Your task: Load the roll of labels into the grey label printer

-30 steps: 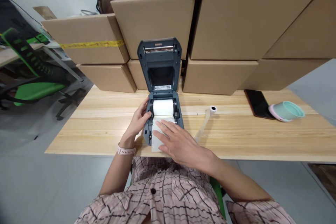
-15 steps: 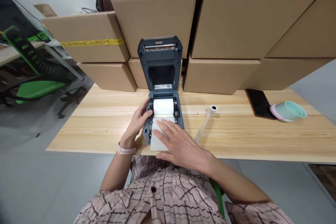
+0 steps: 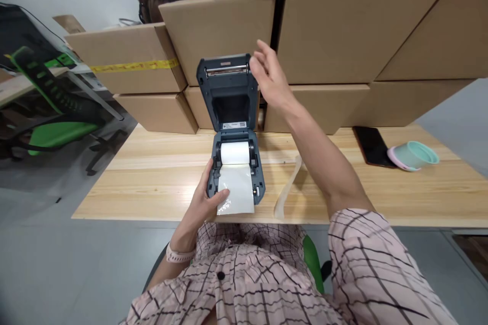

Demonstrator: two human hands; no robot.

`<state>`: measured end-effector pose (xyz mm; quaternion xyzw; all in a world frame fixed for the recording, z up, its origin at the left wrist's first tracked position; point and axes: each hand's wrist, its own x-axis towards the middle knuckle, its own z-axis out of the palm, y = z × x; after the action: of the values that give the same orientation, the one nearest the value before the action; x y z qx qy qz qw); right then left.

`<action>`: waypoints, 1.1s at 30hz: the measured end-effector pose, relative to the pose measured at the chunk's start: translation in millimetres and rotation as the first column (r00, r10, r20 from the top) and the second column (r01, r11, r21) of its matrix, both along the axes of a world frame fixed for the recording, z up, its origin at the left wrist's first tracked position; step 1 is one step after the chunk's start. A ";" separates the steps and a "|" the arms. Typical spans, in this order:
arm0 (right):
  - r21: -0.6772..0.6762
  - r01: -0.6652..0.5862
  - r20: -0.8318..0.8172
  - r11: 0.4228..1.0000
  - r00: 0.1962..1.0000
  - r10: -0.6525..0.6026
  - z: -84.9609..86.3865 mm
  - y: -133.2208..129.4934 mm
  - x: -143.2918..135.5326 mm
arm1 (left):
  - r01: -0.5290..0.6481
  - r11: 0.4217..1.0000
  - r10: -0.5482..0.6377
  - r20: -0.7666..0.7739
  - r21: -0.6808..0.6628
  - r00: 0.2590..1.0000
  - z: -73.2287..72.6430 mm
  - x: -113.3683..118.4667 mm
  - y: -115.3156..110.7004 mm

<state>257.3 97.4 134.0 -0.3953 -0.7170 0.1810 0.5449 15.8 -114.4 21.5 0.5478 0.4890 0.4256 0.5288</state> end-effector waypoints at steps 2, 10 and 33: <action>-0.076 -0.062 -0.004 0.995 0.998 0.062 5.5 27.2 -10.6 | -0.010 1.000 0.010 -0.005 0.010 1.000 -1.0 0.0 1.7; 0.096 -0.043 0.031 0.994 0.999 0.041 -9.6 -73.6 -17.3 | -0.029 0.999 0.029 0.014 0.027 0.999 -14.4 -3.5 -4.5; 0.152 -0.070 0.420 0.986 0.908 0.000 -122.3 -213.2 -11.8 | -0.070 0.993 0.054 0.165 0.092 0.985 -16.3 -3.9 0.0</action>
<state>245.5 -115.8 11.7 -0.3660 -0.8364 0.0424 0.4058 11.9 -114.4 5.1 0.5212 0.4398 0.5083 0.5260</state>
